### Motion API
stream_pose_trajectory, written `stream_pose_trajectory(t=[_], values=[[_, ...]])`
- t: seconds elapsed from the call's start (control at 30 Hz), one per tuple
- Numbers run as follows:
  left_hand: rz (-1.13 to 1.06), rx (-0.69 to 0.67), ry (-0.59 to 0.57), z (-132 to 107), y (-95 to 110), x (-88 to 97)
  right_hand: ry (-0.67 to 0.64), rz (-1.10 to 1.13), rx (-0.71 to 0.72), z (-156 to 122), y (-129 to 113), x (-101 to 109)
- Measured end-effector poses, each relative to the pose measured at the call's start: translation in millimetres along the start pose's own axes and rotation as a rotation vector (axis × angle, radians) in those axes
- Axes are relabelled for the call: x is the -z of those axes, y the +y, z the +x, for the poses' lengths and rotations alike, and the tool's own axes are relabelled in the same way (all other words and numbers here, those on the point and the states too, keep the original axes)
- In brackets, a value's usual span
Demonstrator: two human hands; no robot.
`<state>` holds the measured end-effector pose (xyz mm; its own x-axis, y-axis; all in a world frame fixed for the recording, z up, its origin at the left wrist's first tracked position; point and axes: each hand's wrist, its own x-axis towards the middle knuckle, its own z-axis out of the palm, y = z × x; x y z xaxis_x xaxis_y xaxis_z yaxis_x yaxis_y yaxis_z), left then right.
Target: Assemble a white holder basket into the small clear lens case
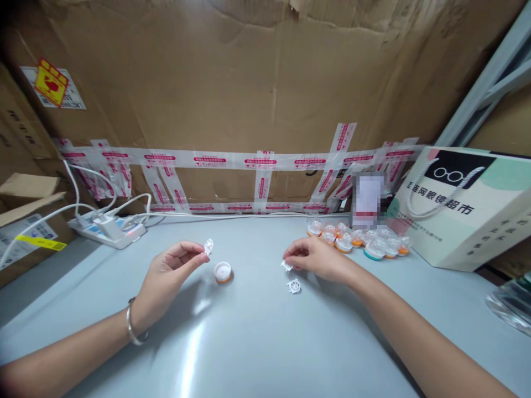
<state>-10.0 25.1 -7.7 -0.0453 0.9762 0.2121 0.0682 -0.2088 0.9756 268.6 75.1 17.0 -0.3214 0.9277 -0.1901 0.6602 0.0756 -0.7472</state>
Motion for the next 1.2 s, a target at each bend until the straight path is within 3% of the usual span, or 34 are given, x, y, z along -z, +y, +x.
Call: stream_pose_trajectory(t=[0.17,0.27,0.37,0.43,0.53,0.7,0.83,1.1,1.2], values=[[0.088,-0.131,-0.053,-7,1,-3.7,0.057,0.338,0.058,-5,-31,-25],[0.237,-0.39,-0.08,-12,4,-1.8,-0.044,0.509,0.07,-4,-53,-43],[0.393,-0.689,-0.211,-15,8,2.8,-0.155,0.629,0.123,-3,-73,-53],[0.449,-0.783,-0.282,-15,10,5.2,-0.197,0.683,0.192,-2,-84,-58],[0.435,-0.778,-0.276,-15,12,6.0,-0.189,0.774,0.224,-2,-91,-63],[0.35,-0.676,-0.207,-12,14,3.9,-0.219,0.962,0.107,-3,-88,-69],[0.31,-0.621,-0.202,-11,15,2.5,-0.257,0.975,0.155,-3,-82,-72],[0.324,-0.568,-0.186,-13,20,3.1,-0.129,1.043,0.151,-2,-78,-83],[0.345,-0.574,-0.104,-13,24,4.1,-0.107,1.0,0.174,-6,-82,-82]])
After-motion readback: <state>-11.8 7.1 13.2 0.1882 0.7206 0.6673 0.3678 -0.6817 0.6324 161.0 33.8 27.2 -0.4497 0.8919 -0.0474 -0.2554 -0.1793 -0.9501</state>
